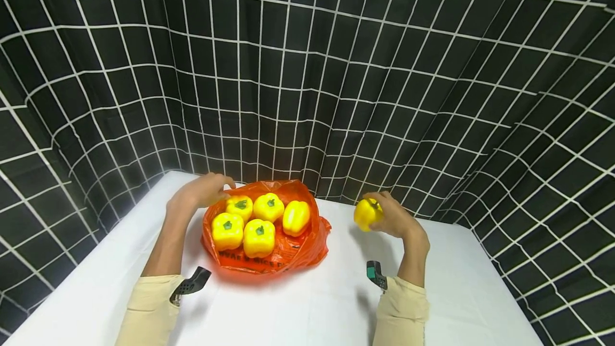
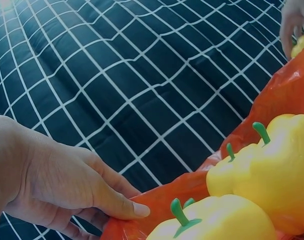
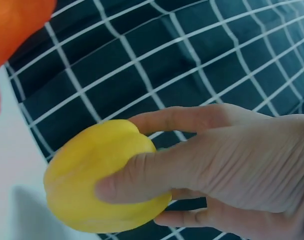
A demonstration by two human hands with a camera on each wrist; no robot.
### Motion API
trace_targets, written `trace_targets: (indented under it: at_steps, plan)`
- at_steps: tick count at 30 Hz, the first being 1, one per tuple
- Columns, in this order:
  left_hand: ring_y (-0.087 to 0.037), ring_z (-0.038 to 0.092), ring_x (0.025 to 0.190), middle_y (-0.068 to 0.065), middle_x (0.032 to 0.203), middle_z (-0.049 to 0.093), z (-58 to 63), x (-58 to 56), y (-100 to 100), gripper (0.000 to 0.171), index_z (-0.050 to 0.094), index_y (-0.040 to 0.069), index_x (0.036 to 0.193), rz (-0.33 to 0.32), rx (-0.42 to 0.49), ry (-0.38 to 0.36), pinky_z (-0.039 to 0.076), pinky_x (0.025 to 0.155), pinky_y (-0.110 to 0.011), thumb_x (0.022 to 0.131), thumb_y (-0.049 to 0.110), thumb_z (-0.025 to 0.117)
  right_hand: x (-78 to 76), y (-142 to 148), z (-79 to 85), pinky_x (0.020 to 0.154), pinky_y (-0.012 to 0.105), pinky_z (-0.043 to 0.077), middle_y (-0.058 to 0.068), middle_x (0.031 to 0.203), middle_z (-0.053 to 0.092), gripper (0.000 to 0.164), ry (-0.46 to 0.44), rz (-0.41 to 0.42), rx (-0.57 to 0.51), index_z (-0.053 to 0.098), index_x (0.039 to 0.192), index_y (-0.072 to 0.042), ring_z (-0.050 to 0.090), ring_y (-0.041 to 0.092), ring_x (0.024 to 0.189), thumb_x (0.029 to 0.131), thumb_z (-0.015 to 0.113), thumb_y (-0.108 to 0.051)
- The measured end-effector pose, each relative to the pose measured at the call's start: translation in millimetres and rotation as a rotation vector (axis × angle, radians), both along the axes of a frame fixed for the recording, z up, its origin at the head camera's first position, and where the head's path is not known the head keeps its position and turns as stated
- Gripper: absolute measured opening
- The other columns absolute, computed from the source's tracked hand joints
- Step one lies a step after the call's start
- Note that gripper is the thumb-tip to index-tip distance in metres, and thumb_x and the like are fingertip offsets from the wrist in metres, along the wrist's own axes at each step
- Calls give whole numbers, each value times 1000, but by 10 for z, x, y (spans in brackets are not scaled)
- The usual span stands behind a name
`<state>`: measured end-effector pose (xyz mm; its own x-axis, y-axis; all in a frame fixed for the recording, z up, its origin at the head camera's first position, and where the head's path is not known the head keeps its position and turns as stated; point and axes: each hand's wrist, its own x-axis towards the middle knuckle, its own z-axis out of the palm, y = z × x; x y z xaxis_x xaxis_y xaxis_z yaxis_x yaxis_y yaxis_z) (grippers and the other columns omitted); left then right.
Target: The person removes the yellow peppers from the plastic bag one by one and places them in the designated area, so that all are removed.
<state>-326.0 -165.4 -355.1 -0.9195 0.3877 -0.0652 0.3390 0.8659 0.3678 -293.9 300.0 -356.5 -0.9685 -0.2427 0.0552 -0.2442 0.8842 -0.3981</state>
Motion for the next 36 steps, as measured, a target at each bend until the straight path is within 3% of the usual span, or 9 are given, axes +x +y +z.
trace_targets:
  at_steps: [6,12,19,36]
  plan:
    - [-33,68,111,-19,130,72,7,-7,-4,34,68,5,133,-6,4,3,57,105,-58,100,10,66,-96,-41,-142,102,65,54,17,129,59,72,-73,-35,49,60,142,-13,54,38,115,76,83,5]
    - [-33,68,112,-19,130,72,10,8,3,34,68,6,133,1,10,-7,57,105,-58,100,11,67,-129,-37,-238,106,70,51,19,137,55,78,-152,-74,75,55,147,-17,54,41,120,77,82,6]
    - [-34,67,113,-19,130,72,9,22,-10,33,69,7,132,4,11,-3,57,105,-58,100,12,67,-111,-52,-183,107,71,49,22,144,52,88,-184,-110,79,43,157,-22,52,43,129,82,84,-2]
    - [-32,67,109,-19,126,73,-3,10,-24,32,70,5,131,-15,15,18,59,103,-55,99,10,67,-96,-69,-148,109,73,47,24,145,52,88,-230,-77,72,44,157,-21,55,41,126,81,86,-7]
